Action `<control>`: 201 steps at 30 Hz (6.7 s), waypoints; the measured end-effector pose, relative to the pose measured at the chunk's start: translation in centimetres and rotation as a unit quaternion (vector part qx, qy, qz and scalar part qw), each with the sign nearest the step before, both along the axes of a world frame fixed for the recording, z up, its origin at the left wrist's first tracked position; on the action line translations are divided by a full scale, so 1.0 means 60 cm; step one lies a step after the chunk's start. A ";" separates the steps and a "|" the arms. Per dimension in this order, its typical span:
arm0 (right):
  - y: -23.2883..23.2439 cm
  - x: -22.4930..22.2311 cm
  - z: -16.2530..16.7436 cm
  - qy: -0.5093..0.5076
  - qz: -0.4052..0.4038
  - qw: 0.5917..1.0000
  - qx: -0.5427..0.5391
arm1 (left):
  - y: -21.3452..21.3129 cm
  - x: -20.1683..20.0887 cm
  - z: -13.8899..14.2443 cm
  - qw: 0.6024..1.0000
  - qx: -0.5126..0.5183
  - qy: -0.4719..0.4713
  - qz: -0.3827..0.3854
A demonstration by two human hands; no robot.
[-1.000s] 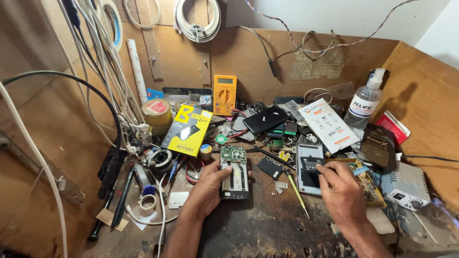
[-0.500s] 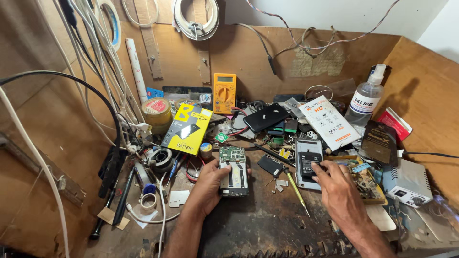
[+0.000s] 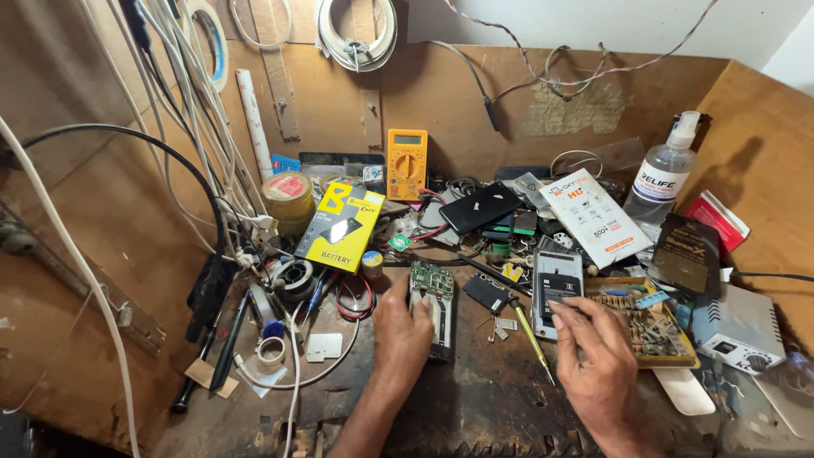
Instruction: The person uses a prying tool to remove the old battery from a disassembled smartphone, then places a new battery into the device and presses it into place. The work occurs on a cluttered repair bench with tools and spare parts visible.
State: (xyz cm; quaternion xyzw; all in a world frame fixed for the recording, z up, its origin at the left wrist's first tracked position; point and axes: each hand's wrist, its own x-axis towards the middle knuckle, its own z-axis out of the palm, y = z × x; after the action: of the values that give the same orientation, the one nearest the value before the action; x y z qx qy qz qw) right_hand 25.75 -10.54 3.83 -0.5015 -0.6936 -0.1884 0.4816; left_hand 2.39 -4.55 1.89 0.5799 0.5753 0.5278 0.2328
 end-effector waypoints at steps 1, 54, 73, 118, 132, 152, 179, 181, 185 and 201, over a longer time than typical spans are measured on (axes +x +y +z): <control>-0.002 -0.001 0.003 0.000 0.002 1.000 -0.005 | -0.005 0.004 0.004 1.000 0.002 0.017 0.003; 0.019 0.034 -0.047 0.072 -0.115 0.986 -0.101 | 0.163 -0.120 0.093 0.917 -0.152 0.315 0.193; 0.001 0.011 -0.014 0.074 -0.054 0.994 -0.052 | 0.064 -0.075 0.158 0.957 0.123 0.251 0.076; 0.115 -0.043 0.062 0.559 0.209 0.738 -0.316 | -0.004 -0.083 0.136 0.905 0.137 0.340 -0.214; 0.103 -0.057 0.073 0.535 0.268 0.668 -0.444 | -0.019 -0.105 0.149 0.898 0.104 0.354 -0.240; 0.115 0.034 0.036 0.607 0.188 0.660 -0.401 | -0.013 -0.137 0.177 0.882 0.041 0.389 -0.262; 0.105 0.086 0.002 0.670 0.114 0.651 -0.337 | 0.141 -0.099 0.115 0.902 0.057 0.426 -0.051; 0.102 0.083 0.002 0.668 0.121 0.650 -0.342 | 0.161 -0.100 0.100 0.897 0.065 0.436 -0.032; 0.097 0.072 0.006 0.657 0.137 0.654 -0.348 | 0.186 -0.105 0.082 0.894 0.059 0.443 -0.018; 0.093 0.039 0.025 0.622 0.192 0.667 -0.361 | 0.042 -0.024 0.110 0.970 0.067 0.109 -0.205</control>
State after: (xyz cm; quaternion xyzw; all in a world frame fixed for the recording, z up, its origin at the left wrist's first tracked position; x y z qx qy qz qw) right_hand 28.09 -4.94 5.36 -0.4924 -0.3275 0.5292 0.6085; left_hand 0.92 -2.03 8.51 0.7537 0.4291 0.4399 0.2329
